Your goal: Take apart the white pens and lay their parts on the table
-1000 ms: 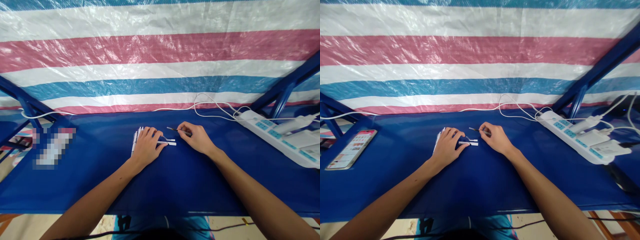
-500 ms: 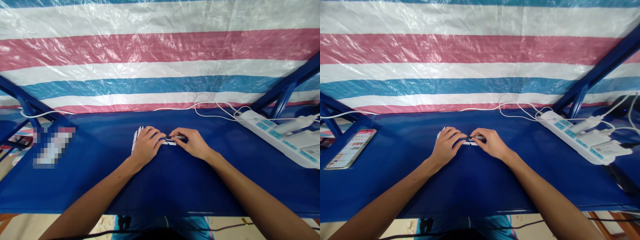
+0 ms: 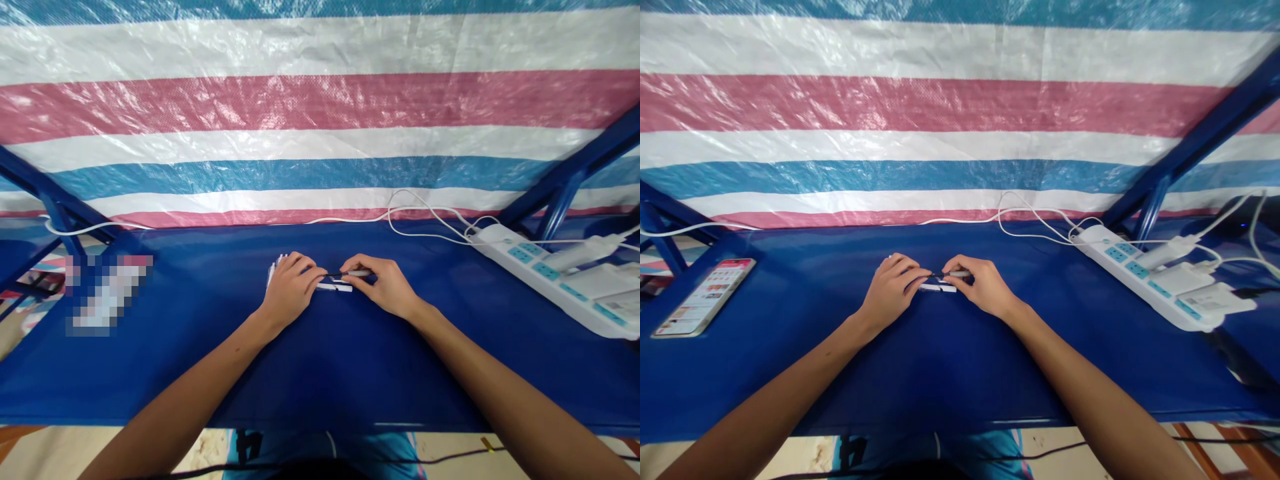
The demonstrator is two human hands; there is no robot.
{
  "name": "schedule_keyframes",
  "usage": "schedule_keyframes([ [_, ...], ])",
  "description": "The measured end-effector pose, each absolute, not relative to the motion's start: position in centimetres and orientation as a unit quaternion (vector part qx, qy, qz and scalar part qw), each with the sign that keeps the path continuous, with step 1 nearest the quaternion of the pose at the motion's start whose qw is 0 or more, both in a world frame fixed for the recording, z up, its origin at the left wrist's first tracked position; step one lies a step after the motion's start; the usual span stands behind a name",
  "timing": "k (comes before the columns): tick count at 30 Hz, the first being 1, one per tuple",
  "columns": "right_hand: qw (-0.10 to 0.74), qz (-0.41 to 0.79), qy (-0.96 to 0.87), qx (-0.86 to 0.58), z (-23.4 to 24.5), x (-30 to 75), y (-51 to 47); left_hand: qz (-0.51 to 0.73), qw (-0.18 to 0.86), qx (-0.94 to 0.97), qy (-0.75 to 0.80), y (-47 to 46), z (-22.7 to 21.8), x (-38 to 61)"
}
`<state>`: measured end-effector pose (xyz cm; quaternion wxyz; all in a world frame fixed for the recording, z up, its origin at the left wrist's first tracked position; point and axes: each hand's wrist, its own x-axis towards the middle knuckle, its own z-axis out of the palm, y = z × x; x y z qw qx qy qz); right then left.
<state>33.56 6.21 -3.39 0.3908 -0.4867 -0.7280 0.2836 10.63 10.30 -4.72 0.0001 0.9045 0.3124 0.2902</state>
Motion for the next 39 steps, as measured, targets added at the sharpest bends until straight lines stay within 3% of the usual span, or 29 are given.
schedule_keyframes([
  [23, 0.358, 0.264, -0.732, -0.517, -3.1, 35.0, 7.1, 0.291, -0.046, 0.894, 0.337, 12.0, -4.2, 8.8],
  [39, 0.358, 0.259, -0.735, -0.515, -3.6, 35.2, 7.2, 0.399, -0.097, 0.869, 0.275, 12.2, -3.2, 8.8],
])
